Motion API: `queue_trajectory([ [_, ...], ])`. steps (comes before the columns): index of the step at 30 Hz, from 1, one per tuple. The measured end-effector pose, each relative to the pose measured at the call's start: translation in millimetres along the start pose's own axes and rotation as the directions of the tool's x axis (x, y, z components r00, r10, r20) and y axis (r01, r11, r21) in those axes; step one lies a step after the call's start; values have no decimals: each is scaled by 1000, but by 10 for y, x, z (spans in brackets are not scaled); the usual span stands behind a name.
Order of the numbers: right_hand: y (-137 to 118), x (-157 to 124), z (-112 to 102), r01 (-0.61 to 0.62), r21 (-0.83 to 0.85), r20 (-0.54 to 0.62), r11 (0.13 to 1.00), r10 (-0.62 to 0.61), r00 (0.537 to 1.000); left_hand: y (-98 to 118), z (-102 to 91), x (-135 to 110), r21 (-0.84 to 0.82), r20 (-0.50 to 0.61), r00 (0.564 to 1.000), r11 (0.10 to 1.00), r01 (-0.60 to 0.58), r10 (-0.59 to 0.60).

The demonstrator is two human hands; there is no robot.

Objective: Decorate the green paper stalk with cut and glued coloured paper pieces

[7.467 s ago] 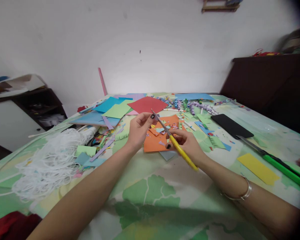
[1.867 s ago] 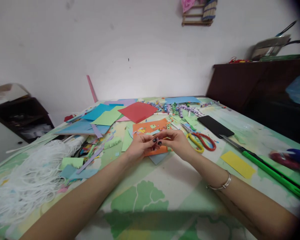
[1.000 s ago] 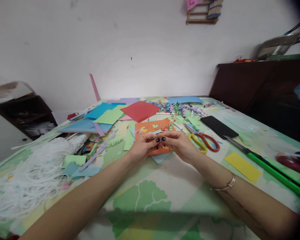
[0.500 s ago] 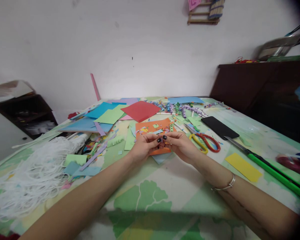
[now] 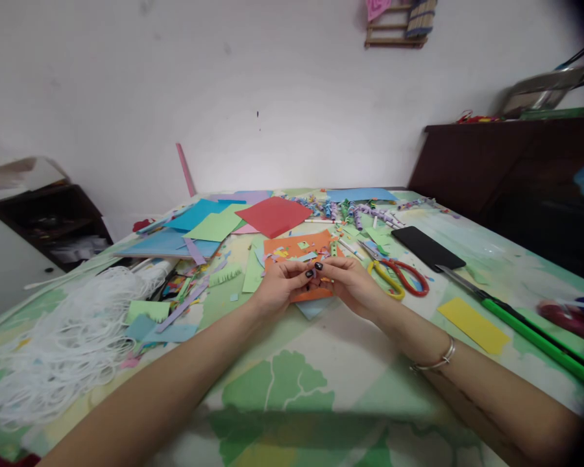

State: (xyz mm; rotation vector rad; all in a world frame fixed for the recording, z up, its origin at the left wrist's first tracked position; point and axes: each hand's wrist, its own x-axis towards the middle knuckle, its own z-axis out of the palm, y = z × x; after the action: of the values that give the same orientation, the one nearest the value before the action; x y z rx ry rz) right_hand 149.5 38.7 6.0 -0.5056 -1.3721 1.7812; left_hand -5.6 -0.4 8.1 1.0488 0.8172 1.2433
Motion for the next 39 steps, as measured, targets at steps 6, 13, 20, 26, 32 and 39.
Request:
queue_trajectory([
  [6, 7, 4, -4, -6, -1, -3, 1000, 6, 1000, -9, 5, 2, -12, -35, 999, 1000, 14, -14],
  [13, -11, 1, 1, -33, 5, -1, 999, 33, 999, 4, 30, -12, -53, -53, 998, 998, 32, -35],
  [20, -31, -11, -2, -21, 38, 18, 999, 21, 1000, -15, 28, -13, -86, -24, 999, 996, 22, -24],
  [26, -35, 2, 15, 41, -125, -145, 991, -60, 988, -32, 1, 7, -74, -37, 999, 997, 17, -20],
  [32, -22, -16, 53, 226, -595, -139, 771, -376, 916, -48, -32, 29, 1, -88, 996, 1000, -20, 20],
  [39, -26, -66, 98, 273, -844, -13, 461, -526, 850, -37, -8, 16, -4, -62, 997, 999, -37, 37],
])
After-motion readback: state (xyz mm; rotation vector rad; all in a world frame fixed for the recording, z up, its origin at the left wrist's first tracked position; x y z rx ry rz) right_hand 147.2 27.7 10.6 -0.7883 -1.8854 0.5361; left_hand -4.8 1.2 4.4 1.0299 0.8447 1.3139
